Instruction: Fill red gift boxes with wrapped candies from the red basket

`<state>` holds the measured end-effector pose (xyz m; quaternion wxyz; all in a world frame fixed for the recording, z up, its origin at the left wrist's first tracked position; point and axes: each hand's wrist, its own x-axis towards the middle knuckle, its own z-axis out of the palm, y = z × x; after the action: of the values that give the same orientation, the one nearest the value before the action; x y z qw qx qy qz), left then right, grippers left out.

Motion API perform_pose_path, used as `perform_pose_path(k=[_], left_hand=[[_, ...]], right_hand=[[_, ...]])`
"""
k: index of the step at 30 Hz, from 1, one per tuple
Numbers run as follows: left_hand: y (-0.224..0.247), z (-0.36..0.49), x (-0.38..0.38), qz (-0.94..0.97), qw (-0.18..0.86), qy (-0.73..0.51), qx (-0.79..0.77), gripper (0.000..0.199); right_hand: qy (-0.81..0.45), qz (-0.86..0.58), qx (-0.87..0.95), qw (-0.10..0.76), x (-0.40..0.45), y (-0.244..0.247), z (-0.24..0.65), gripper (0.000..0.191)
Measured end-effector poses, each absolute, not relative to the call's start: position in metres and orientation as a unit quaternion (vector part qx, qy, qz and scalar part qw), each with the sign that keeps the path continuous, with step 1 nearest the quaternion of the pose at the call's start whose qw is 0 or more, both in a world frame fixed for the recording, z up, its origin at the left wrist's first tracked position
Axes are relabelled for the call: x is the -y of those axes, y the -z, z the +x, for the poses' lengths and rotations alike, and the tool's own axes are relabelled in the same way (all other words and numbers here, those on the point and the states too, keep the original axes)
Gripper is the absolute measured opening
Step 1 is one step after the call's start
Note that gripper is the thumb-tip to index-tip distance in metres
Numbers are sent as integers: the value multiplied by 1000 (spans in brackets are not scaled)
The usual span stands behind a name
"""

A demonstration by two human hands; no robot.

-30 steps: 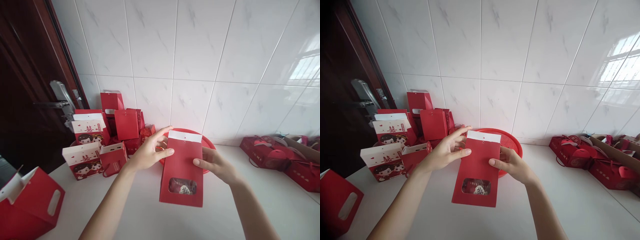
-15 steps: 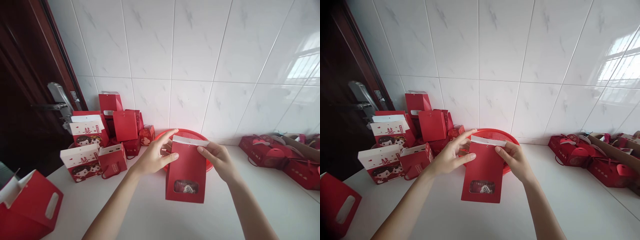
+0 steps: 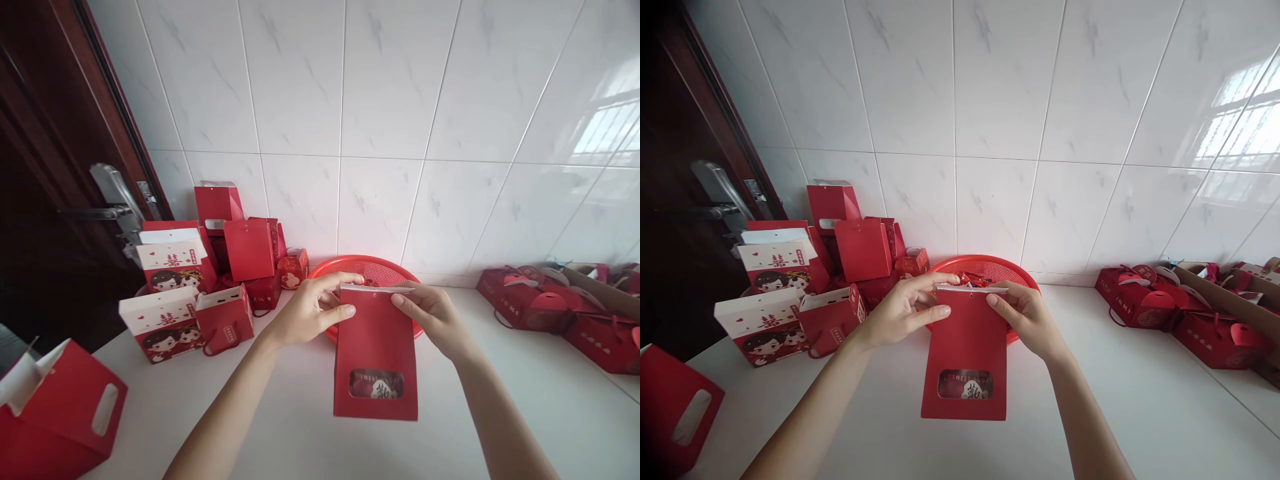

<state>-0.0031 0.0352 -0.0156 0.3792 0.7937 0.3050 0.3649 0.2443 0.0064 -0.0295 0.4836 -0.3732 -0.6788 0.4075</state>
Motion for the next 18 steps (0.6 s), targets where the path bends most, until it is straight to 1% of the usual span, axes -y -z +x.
perform_pose_path(k=[3,7,12,18], left_hand=[[16,-2,-36,794,375,-374,-299,38],[19,-1,-39,800,357,-386,-290,27],[22,0,-42,800,346,-393,-291,24],[22,0,-42,800,329,-393,-311,21]], right_hand=[[-410,-383,684,467,-5,29,245,47],[-405,-407,674,466,-3,27,245,57],[-407,-398,689,448,-2,24,244,42],[-400,-389,688,464,-2,24,242,34]])
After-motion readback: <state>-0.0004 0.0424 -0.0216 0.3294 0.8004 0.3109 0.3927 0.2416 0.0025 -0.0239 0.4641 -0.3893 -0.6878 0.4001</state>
